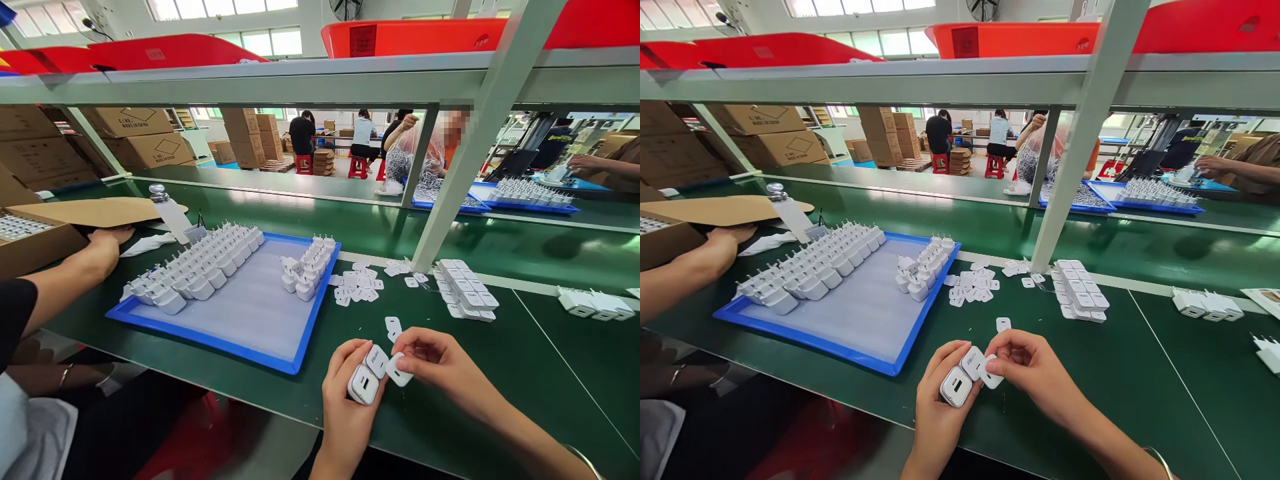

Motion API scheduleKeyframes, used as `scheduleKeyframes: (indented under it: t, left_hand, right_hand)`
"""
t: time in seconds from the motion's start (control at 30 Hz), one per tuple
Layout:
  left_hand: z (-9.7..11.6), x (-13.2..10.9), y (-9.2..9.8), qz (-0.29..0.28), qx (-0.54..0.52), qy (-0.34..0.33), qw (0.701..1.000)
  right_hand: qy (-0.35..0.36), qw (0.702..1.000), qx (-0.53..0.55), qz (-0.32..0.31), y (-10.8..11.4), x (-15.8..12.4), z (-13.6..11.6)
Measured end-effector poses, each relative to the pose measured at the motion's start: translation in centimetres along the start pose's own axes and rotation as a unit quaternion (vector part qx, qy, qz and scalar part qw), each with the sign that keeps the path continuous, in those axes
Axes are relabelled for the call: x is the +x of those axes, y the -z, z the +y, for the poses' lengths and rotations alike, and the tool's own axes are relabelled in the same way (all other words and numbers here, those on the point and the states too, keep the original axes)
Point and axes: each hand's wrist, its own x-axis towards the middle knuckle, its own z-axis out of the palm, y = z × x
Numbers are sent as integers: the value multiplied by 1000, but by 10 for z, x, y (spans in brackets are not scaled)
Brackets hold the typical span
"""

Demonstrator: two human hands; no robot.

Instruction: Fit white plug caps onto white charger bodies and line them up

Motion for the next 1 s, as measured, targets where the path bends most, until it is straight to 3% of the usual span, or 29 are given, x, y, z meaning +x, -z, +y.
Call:
scheduleKeyframes:
  t: [0.13, 0.3, 0.47, 0.67, 0.87, 1.0]
  left_hand:
    - [1, -2, 0, 30, 5, -31, 999]
    - [-4, -2, 0, 41, -8, -21, 999]
    - [-5, 4, 1, 20, -62, 76, 995]
    - [4, 13, 1, -64, -156, 130, 977]
    - [-12, 14, -7, 0, -9, 121, 993]
    - [-12, 13, -9, 9, 53, 123, 991]
  right_hand:
    - [-66, 990, 114, -53, -10, 0, 3]
    - [-66, 990, 107, -66, -9, 1, 2]
    - [-41, 995, 86, -26, -4, 2, 8]
    - [-70, 971, 213, -87, -10, 9, 18]
    - [-89, 977, 188, -47, 0, 17, 27]
    - [-98, 982, 162, 11, 12, 29, 38]
